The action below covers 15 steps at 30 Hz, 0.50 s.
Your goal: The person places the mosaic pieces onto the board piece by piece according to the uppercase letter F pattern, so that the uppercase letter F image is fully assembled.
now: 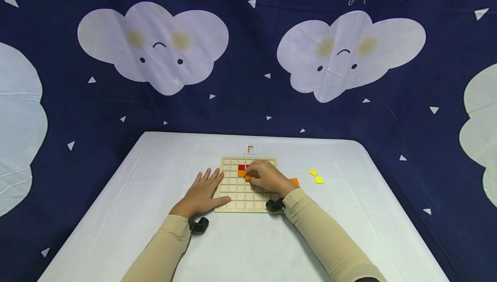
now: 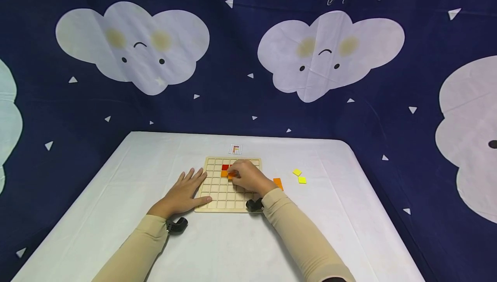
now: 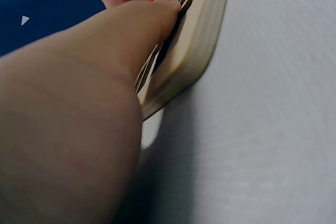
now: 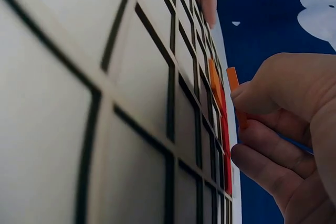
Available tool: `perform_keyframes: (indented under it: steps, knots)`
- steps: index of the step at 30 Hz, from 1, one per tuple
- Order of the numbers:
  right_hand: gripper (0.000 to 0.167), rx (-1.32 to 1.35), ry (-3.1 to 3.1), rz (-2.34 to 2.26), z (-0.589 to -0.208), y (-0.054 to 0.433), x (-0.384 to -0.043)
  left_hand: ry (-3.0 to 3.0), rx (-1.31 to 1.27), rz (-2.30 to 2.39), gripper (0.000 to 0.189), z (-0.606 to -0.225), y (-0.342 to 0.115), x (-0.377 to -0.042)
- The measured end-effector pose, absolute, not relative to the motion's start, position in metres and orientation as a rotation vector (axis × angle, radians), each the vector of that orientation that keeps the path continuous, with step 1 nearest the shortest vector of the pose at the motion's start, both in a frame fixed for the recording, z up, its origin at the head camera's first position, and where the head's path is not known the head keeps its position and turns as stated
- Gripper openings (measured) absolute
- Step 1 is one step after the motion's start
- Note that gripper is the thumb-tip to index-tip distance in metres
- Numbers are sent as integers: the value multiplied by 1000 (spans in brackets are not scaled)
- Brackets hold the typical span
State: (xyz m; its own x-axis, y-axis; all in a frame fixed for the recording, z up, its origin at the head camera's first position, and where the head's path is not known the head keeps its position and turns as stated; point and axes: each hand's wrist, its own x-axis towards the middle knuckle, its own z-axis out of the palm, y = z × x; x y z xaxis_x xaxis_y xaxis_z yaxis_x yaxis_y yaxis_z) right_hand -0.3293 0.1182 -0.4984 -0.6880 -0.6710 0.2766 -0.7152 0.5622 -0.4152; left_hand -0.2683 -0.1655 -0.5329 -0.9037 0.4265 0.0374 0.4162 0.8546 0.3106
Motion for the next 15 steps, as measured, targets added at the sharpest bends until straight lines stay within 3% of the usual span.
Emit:
perform_keyframes:
  steps: [15]
  knots:
    - [25, 1297, -2717, 696, -503, 93, -325, 2988, 690, 507, 103, -532, -167, -268]
